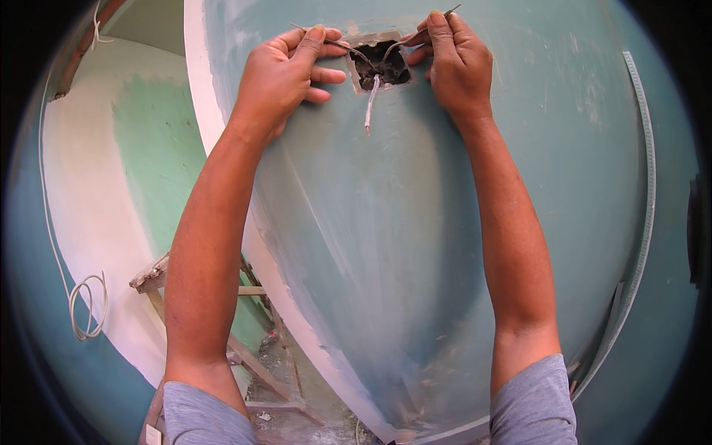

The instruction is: The person strips and twists electrical wires, connects them to a light switch, and secures the switch into a wall cutout using a screwdriver. The person uses pliers and a screwdriver to complete the installation.

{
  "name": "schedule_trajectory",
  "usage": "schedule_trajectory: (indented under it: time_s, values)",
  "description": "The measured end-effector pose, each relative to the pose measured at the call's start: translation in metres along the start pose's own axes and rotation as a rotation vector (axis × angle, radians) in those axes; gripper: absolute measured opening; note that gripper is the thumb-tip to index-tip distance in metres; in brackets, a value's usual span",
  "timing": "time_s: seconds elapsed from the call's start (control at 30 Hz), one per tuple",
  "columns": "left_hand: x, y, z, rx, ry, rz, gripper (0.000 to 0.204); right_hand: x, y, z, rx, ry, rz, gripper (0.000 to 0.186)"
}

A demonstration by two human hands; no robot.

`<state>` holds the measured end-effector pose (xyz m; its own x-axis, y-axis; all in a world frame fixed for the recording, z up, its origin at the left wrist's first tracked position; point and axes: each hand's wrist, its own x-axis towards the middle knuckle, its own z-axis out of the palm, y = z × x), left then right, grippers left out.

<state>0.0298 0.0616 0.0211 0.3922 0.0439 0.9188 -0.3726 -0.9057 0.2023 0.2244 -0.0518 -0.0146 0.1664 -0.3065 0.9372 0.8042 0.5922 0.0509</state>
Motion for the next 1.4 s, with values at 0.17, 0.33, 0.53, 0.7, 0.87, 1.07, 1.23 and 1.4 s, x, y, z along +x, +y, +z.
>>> schedule_trajectory:
  time_s: [0.17, 0.33, 0.53, 0.7, 0.87, 1.07, 1.23, 1.4]
  values:
    - [-0.002, 0.002, 0.003, -0.012, 0.011, 0.026, 0.045, 0.0, 0.002, -0.003, 0.004, -0.051, -0.007, 0.033]
    - [0.003, 0.006, -0.002, -0.083, 0.016, -0.12, 0.041, -0.003, -0.005, -0.004, -0.023, -0.095, -0.031, 0.032]
    - [0.005, 0.001, -0.006, -0.162, -0.012, -0.086, 0.042, -0.005, -0.007, -0.003, 0.046, -0.102, -0.051, 0.032]
    - [-0.007, 0.013, -0.007, -0.207, -0.037, -0.064, 0.04, -0.008, -0.012, -0.006, 0.023, -0.134, -0.066, 0.033]
    - [-0.007, 0.011, -0.009, -0.243, -0.057, -0.051, 0.037, -0.014, -0.008, -0.004, 0.038, -0.133, -0.107, 0.034]
    - [-0.001, 0.01, -0.007, -0.215, -0.047, -0.092, 0.036, -0.035, -0.013, 0.002, 0.041, -0.105, -0.118, 0.032]
    - [-0.011, 0.014, -0.014, -0.212, -0.068, -0.022, 0.036, -0.05, -0.014, 0.004, 0.008, -0.081, -0.162, 0.028]
    - [-0.005, 0.014, -0.009, -0.226, -0.056, -0.054, 0.035, -0.07, -0.021, 0.008, -0.162, -0.084, -0.247, 0.023]
